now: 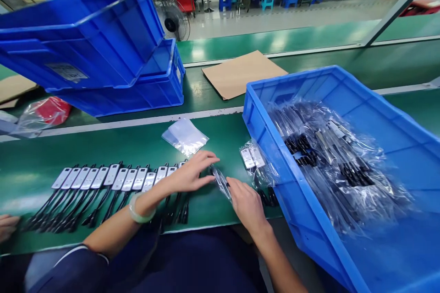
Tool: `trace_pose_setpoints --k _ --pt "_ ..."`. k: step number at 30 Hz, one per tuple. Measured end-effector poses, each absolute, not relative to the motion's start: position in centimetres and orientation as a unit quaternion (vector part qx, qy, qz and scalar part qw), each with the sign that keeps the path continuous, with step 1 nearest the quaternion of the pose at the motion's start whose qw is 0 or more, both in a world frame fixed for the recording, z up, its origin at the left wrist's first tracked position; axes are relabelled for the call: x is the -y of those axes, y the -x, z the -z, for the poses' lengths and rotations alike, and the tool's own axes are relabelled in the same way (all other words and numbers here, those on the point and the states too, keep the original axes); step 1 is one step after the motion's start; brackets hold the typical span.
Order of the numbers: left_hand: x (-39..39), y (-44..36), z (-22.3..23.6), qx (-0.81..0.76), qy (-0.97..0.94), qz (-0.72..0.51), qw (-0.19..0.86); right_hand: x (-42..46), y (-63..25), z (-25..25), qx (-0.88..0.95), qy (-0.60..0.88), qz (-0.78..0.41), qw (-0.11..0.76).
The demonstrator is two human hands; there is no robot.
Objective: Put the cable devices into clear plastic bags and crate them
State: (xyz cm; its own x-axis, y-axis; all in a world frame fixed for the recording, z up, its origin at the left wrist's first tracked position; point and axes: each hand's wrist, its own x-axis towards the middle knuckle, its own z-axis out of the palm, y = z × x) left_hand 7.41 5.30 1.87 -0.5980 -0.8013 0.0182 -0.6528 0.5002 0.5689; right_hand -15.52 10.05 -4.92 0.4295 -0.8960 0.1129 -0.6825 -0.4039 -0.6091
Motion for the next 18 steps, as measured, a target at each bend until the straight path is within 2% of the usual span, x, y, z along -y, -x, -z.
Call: trace_pose_setpoints --k 3,5,8,12,18 --pt "-2.5 -9.2 -1.0 0.861 -0.413 0.285 0.086 -10.1 15.9 5.6 -0.437 0.858 0.211 0.167" --pt "-1.4 -9.4 -0.5 0.864 -0.391 0.311 0.060 -10.3 16.0 5.9 -0.419 0.868 0.219 0.153" --pt "-0.6 -8.8 -0.6 0.865 -0.362 0.344 0.050 -10.5 16.2 6.0 -0.423 0.855 0.252 0.161" --pt "-0.7 -8.5 -2.1 0.853 -0.343 0.382 0.098 -10.6 16.6 5.0 -0.474 0.804 0.315 0.174" --pt "-0.7 -9.1 -2.7 0.861 -0.354 0.348 0.114 -10.8 16.7 3.6 -0.520 0.762 0.320 0.217"
